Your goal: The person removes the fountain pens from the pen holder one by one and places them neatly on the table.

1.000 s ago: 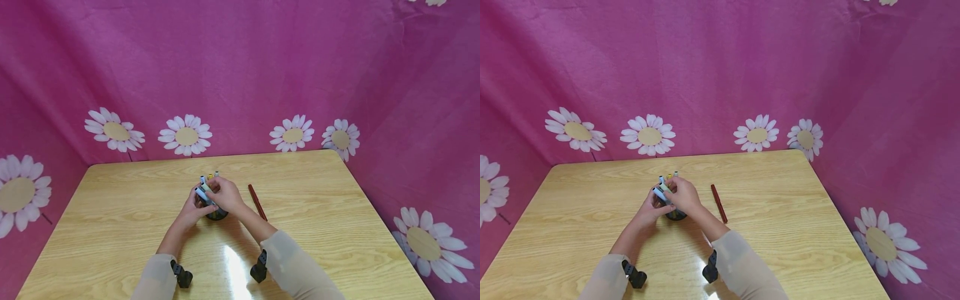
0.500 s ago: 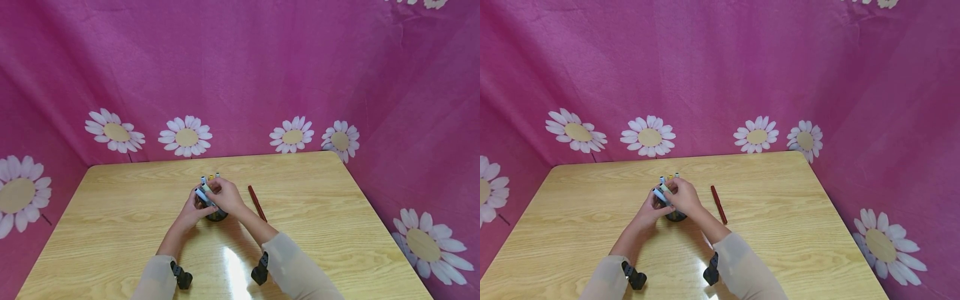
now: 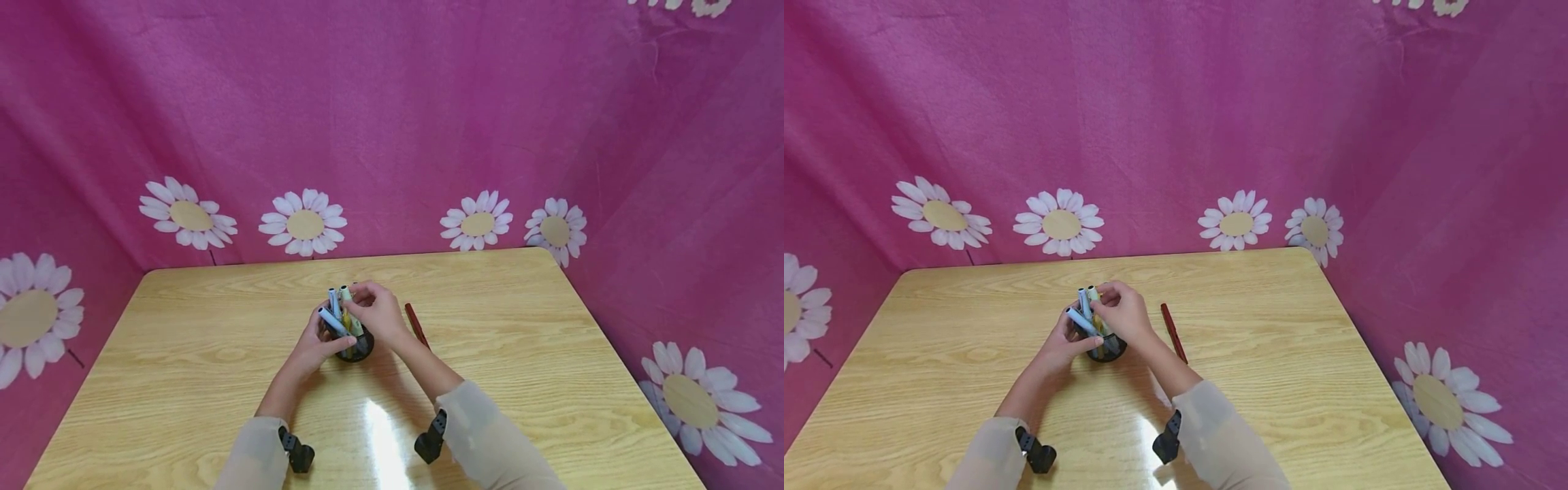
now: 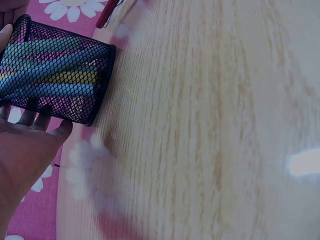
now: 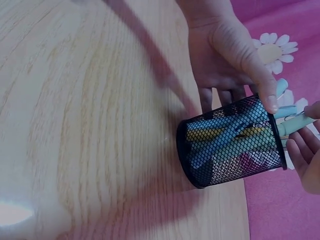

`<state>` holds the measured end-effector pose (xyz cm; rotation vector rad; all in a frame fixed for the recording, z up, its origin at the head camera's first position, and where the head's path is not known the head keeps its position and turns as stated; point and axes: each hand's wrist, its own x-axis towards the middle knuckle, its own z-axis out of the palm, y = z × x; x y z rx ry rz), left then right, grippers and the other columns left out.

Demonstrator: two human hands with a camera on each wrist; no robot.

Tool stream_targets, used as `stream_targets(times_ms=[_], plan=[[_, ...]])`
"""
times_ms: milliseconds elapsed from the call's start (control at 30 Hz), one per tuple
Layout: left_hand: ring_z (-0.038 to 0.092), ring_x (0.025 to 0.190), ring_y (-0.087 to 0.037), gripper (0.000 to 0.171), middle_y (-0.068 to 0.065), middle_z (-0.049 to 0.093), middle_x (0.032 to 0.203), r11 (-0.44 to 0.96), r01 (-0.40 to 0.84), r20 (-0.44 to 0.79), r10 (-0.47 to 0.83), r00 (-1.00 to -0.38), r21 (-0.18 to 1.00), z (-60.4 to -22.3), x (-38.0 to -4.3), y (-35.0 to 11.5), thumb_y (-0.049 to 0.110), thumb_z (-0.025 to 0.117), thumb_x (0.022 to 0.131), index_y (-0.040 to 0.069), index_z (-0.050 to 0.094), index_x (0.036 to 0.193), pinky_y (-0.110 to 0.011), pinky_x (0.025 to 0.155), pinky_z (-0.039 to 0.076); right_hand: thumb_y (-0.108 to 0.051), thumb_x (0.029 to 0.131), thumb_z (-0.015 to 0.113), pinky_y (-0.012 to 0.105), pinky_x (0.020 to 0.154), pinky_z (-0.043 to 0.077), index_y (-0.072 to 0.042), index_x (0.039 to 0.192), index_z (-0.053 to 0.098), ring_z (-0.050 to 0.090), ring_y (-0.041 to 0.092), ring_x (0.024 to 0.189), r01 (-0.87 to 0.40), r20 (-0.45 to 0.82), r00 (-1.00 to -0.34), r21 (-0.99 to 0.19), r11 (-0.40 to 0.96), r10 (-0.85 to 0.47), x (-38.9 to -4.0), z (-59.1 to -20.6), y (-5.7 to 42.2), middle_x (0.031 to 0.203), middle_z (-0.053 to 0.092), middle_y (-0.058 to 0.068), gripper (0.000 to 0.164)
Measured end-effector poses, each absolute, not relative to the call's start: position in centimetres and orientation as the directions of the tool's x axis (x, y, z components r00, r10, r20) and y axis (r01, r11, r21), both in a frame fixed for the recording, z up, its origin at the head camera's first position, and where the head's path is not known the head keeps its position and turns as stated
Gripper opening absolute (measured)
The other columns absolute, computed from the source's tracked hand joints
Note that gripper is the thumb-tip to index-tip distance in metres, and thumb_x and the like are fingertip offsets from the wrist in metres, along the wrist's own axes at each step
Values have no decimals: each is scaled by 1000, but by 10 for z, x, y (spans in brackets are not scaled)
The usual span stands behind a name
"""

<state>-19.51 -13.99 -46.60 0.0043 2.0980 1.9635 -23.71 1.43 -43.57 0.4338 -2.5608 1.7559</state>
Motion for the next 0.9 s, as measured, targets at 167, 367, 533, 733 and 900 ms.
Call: stream_targets(times_ms=[167, 367, 533, 733, 900], plan=[[14, 144, -34, 90, -13, 15, 156, 73, -179, -189, 171, -967, 981, -481, -202, -141, 13, 69, 83, 20, 8, 149, -51, 116, 19, -11, 82, 69, 19, 64, 50, -4, 104, 66, 60, 12, 75, -190, 152, -976, -946, 262, -159, -239, -429, 15, 84, 65, 11, 24], [18, 143, -33, 92, -10, 18, 155, 90, -162, -175, 159, -972, 983, -492, -206, -142, 20, 72, 82, 25, 10, 149, -50, 114, 24, -12, 81, 71, 18, 65, 48, -4, 104, 67, 58, 11, 74, -157, 137, -985, -965, 209, -104, -242, -419, 15, 86, 65, 13, 25], [16, 143, -33, 94, -8, 17, 155, 108, -168, -183, 150, -972, 980, -494, -207, -143, 23, 74, 80, 26, 9, 149, -50, 114, 23, -14, 82, 71, 19, 63, 48, -5, 104, 66, 57, 8, 73, -152, 138, -986, -973, 172, -90, -246, -415, 17, 83, 64, 6, 25], [19, 143, -33, 93, -7, 19, 155, 88, -178, -190, 145, -971, 980, -494, -207, -142, 19, 74, 80, 27, 11, 148, -49, 114, 24, -10, 82, 70, 18, 62, 50, -2, 104, 66, 57, 4, 67, -189, 183, -981, -977, 98, -69, -249, -405, 20, 77, 62, 1, 25], [18, 143, -33, 92, -8, 19, 155, 79, -182, -192, 150, -970, 980, -492, -206, -141, 16, 72, 81, 27, 10, 148, -50, 114, 23, -9, 82, 69, 17, 61, 50, 0, 104, 65, 57, 4, 68, -220, 217, -975, -974, 61, -54, -252, -396, 25, 77, 61, 0, 24]])
